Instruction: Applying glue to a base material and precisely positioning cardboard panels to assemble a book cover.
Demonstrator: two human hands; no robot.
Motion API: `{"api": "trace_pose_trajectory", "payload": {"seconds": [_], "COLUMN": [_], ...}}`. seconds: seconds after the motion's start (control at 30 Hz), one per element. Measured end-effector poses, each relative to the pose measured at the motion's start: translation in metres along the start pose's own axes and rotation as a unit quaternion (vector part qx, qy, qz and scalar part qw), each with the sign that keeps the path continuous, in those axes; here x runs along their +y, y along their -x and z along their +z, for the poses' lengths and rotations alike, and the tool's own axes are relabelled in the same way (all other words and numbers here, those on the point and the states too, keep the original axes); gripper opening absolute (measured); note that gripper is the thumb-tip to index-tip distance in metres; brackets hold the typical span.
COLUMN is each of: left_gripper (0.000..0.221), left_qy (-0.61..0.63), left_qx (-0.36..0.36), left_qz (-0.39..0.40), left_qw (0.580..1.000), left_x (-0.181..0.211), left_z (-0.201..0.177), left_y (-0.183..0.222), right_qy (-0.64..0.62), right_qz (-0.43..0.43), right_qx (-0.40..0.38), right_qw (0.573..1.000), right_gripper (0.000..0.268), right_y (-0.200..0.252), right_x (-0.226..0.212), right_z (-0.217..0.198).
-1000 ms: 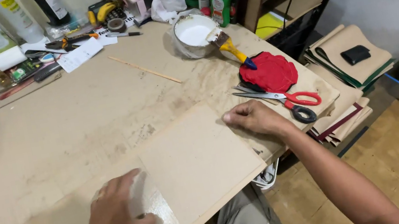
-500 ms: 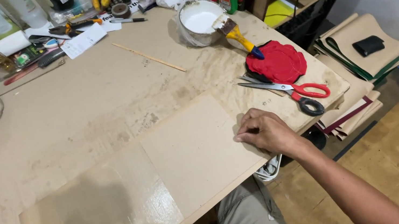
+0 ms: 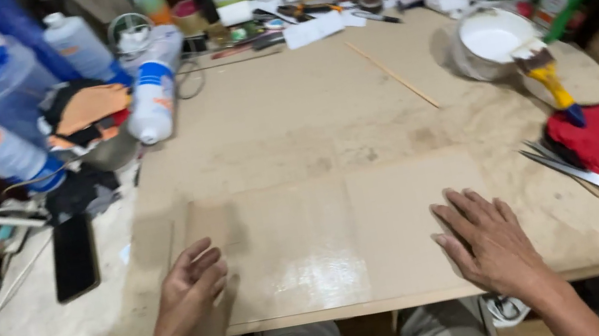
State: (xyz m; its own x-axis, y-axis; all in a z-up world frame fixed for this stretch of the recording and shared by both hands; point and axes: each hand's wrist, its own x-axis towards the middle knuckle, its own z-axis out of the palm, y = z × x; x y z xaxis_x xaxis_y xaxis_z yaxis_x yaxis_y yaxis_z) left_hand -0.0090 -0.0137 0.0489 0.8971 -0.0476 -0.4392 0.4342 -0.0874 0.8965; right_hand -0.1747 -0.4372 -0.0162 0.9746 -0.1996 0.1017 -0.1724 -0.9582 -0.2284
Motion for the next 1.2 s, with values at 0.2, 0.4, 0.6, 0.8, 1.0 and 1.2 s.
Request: {"api": "trace_pose_trajectory", "payload": {"seconds": [0.2,0.4,0.6,0.8,1.0,1.2], "left_gripper": [0.061,0.063,0.064,0.07,0.08,0.081], "left_qy": [-0.075,-0.092,-0.09,-0.239,-0.281,-0.383], "left_qx": [0.016,0.031,-0.004,0.025,0.055,0.07], "left_qz": [0.001,-0.031,0.002,-0.018,0.03,0.077], "left_qw": [0.997,0.995,0.996,0.97,0.958,0.918], "left_x": [0.013,0.033,0.022,0.036,0.011,0.005], "left_z": [0.005,0.014,0.02,0.039,0.03,0.005], "left_y": [0.013,0.028,0.015,0.011,-0.011,-0.017], "right_qy": [0.008,0.006,0.0,-0.007,-0.082,-0.096], "right_qz": [0.008,-0.027,-0.012,-0.017,-0.004,0.02], "right_qx": [-0.095,-0.094,-0.145,-0.116,-0.043,0.31], "right_qw": [0.995,0.995,0.989,0.993,0.996,0.946], "right_gripper": [0.073,0.071,0.071,0.068,0.062,0.034], "right_y": [-0.024,-0.076,-0.098,-0.099,-0.105,-0.194], "right_x": [-0.037,-0.036,-0.024,-0.021,-0.017,0.09], "right_z": [-0.021,-0.024,-0.035,-0.026,-0.024,0.034]}}
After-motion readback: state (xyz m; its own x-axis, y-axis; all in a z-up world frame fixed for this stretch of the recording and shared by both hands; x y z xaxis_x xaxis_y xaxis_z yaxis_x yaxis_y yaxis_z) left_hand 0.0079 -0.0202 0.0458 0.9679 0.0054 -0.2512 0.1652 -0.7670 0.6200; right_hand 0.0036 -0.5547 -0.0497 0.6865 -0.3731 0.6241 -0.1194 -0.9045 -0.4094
